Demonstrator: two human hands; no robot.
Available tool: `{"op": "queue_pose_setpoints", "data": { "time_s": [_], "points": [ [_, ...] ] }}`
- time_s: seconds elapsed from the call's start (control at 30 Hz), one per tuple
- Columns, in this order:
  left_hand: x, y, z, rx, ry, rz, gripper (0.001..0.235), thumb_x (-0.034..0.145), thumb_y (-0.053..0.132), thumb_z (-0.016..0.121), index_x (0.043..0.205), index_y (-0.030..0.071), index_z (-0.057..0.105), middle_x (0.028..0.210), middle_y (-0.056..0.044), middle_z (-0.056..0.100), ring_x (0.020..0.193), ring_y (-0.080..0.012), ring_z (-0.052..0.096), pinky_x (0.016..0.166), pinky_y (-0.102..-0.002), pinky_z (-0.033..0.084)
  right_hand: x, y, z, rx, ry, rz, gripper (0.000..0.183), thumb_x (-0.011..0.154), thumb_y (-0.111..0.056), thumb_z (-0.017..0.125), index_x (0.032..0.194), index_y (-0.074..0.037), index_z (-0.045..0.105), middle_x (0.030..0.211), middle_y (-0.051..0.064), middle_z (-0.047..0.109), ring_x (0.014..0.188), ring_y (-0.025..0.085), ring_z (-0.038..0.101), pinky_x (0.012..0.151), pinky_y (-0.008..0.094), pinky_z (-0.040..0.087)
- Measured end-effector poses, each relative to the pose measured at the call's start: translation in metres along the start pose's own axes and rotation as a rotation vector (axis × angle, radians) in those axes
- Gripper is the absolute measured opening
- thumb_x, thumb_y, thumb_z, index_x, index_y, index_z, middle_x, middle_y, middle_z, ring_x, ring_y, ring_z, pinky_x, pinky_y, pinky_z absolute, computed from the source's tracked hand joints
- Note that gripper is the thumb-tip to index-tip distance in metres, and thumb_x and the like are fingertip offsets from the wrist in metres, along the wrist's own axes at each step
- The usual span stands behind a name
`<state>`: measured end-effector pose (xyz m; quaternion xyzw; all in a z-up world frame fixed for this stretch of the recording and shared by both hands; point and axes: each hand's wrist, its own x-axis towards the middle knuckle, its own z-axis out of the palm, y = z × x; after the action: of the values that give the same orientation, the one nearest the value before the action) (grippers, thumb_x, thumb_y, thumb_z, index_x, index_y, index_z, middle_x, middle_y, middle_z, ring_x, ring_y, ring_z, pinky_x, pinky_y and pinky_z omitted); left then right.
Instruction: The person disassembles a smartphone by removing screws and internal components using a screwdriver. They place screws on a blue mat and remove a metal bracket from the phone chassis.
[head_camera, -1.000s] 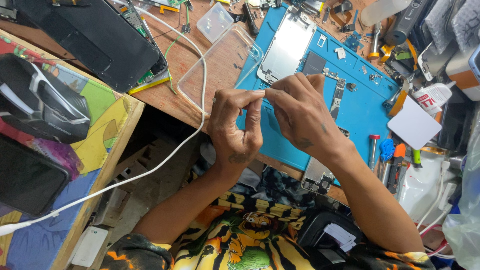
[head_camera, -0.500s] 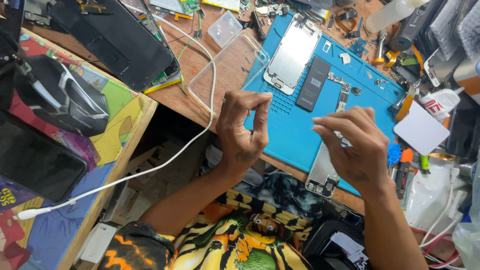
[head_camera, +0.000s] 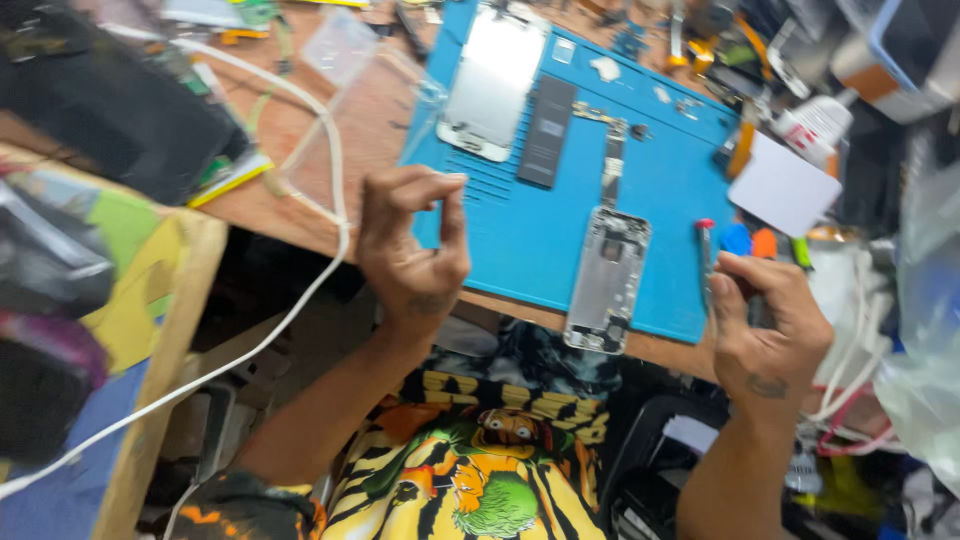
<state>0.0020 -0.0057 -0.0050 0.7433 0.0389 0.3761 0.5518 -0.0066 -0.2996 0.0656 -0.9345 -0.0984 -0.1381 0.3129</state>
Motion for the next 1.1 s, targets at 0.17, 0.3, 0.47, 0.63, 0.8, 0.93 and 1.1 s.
{"op": "queue_pose_setpoints", "data": {
  "time_s": [0.17,0.3,0.47,0.63,0.8,0.93,1.1],
  "points": [
    [-0.018,0.018,0.011,-0.063,-0.133,-0.044,0.024,0.097,-0.008,0.073,0.115,0.008,0.068,0.111,-0.007,0.064,0.098,-0.0201,0.066,0.077,-0.026,0.059,-0.010,0.009,-0.002,-0.098,-0.030,0.102,0.024,0.098,-0.002,0.077,0.121,-0.001,0.071,0.107,0.011,0.070,0.084,0.016,0.065,0.078,0.028,0.054],
    [-0.037,0.037,0.027,-0.071,-0.371,-0.018,0.023,0.094,-0.004,0.072,0.113,0.008,0.069,0.109,-0.006,0.069,0.100,-0.0223,0.069,0.086,-0.034,0.057,-0.009,0.013,-0.003,-0.217,-0.048,0.112,0.030,0.093,-0.004,0.081,0.122,-0.001,0.071,0.108,0.014,0.068,0.084,0.020,0.067,0.077,0.033,0.055],
    [-0.042,0.035,0.029,-0.108,-0.710,-0.001,0.021,0.092,0.012,0.080,0.111,0.009,0.070,0.111,-0.008,0.070,0.099,-0.0222,0.067,0.085,-0.036,0.056,-0.009,0.027,0.003,-0.248,-0.056,0.150,0.030,0.092,-0.005,0.083,0.119,-0.001,0.072,0.102,0.013,0.068,0.083,0.021,0.067,0.076,0.035,0.055],
    [-0.044,0.039,0.019,0.046,-0.874,0.159,0.041,0.073,0.036,0.087,0.103,0.011,0.072,0.118,-0.010,0.066,0.112,-0.0274,0.059,0.096,-0.044,0.044,-0.005,0.036,0.010,-0.194,-0.087,0.240,0.028,0.092,-0.006,0.082,0.117,-0.002,0.073,0.097,0.012,0.068,0.078,0.019,0.067,0.071,0.032,0.055],
    [-0.048,0.043,0.021,0.133,-0.928,0.171,0.034,0.076,0.029,0.087,0.101,0.012,0.072,0.126,-0.007,0.063,0.118,-0.0256,0.058,0.103,-0.043,0.040,-0.008,0.036,0.012,-0.144,-0.100,0.199,0.030,0.098,-0.002,0.075,0.128,-0.001,0.071,0.105,0.013,0.062,0.083,0.018,0.064,0.073,0.031,0.053],
    [-0.052,0.047,0.020,0.122,-0.909,0.138,0.029,0.080,0.023,0.086,0.101,0.011,0.071,0.128,-0.008,0.062,0.122,-0.0261,0.058,0.105,-0.042,0.042,-0.015,0.042,0.007,-0.065,-0.069,0.190,0.021,0.105,-0.003,0.071,0.126,0.000,0.069,0.108,0.011,0.058,0.085,0.018,0.058,0.075,0.030,0.050],
    [-0.054,0.053,0.022,0.111,-0.899,0.126,0.027,0.082,0.021,0.084,0.102,0.008,0.070,0.132,-0.010,0.062,0.125,-0.0268,0.057,0.106,-0.043,0.042,-0.033,0.050,0.008,0.257,0.058,0.172,0.016,0.115,-0.007,0.068,0.120,0.002,0.056,0.110,0.008,0.057,0.088,0.011,0.053,0.085,0.024,0.049]
  ]
}}
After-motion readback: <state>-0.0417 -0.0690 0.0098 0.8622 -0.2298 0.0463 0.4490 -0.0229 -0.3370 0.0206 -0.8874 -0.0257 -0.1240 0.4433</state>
